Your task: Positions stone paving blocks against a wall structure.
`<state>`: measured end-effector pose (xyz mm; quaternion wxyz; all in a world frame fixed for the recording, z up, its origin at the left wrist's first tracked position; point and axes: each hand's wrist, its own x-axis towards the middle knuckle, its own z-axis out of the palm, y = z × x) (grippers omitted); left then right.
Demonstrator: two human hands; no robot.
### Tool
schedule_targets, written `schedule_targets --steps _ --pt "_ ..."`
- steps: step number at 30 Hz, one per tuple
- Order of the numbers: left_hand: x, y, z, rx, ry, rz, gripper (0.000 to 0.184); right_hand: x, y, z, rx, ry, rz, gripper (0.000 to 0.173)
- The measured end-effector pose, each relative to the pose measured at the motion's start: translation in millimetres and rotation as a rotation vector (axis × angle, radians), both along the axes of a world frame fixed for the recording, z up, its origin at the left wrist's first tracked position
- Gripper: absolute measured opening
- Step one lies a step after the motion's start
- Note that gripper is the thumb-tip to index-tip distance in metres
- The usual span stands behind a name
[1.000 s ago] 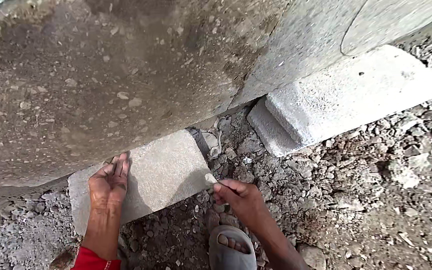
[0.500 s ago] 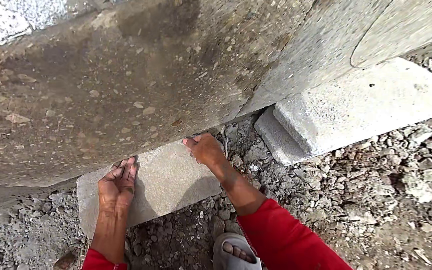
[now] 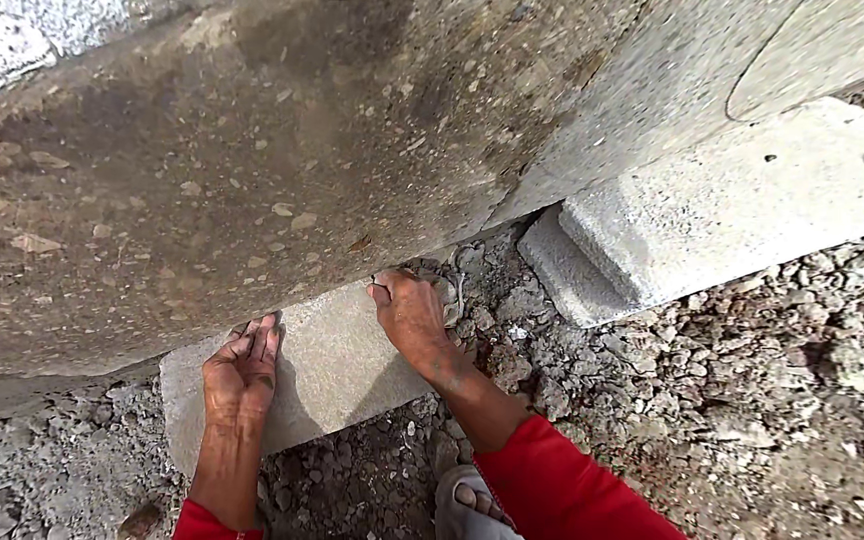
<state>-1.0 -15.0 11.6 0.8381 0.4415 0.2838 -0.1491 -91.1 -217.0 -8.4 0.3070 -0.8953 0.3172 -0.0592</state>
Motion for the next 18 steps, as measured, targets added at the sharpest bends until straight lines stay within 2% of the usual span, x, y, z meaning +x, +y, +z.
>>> schedule_targets --steps 5,11,13,16,18 --pt "-1.6 -0.4 2.2 0.008 0.004 -0.008 0.023 1.4 6.3 -8.3 -0.073 -0.071 0.018 0.024" --pt "-1.0 -0.5 3.1 0.005 0.015 0.004 0.023 -10.1 18.7 -17.4 -0.126 -0.194 0.166 0.019" --pt "-1.1 -0.3 3.3 0.005 0.014 0.005 0.023 -12.8 19.1 -13.4 0.017 -0.204 0.095 0.022" --pt "-0.6 0.0 2.8 0.008 0.016 0.011 0.023 -11.2 9.5 5.6 0.358 -0.048 -0.062 0.028" --pt "-0.8 -0.7 2.7 0.006 0.017 0.011 0.024 -8.0 0.4 15.1 0.406 0.078 -0.118 0.031"
